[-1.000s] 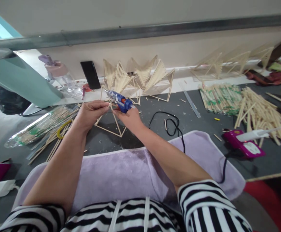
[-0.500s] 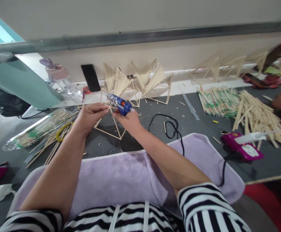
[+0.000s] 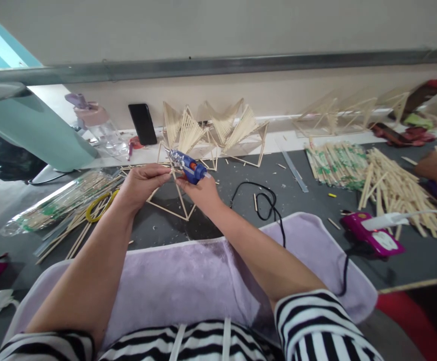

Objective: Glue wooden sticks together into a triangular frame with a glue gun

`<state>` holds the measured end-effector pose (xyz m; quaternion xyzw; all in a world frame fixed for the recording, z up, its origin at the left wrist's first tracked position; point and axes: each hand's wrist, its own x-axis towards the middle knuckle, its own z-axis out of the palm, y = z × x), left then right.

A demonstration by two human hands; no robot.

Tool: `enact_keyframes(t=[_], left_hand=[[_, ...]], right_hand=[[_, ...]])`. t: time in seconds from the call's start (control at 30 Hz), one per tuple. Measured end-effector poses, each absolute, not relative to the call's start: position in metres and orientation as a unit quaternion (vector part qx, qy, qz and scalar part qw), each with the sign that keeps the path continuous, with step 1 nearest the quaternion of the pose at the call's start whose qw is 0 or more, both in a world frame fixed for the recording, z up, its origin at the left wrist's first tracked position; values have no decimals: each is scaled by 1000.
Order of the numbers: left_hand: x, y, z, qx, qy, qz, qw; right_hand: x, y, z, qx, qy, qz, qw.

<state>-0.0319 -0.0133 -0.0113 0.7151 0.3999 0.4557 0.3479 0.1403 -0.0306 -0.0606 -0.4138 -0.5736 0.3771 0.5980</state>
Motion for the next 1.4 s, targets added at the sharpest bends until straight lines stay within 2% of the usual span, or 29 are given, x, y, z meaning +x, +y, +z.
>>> enact_keyframes(t=[1.4], left_hand=[[-29, -14, -12, 715, 393, 466, 342]], right_hand=[[140, -31, -59, -438, -535, 401, 601]])
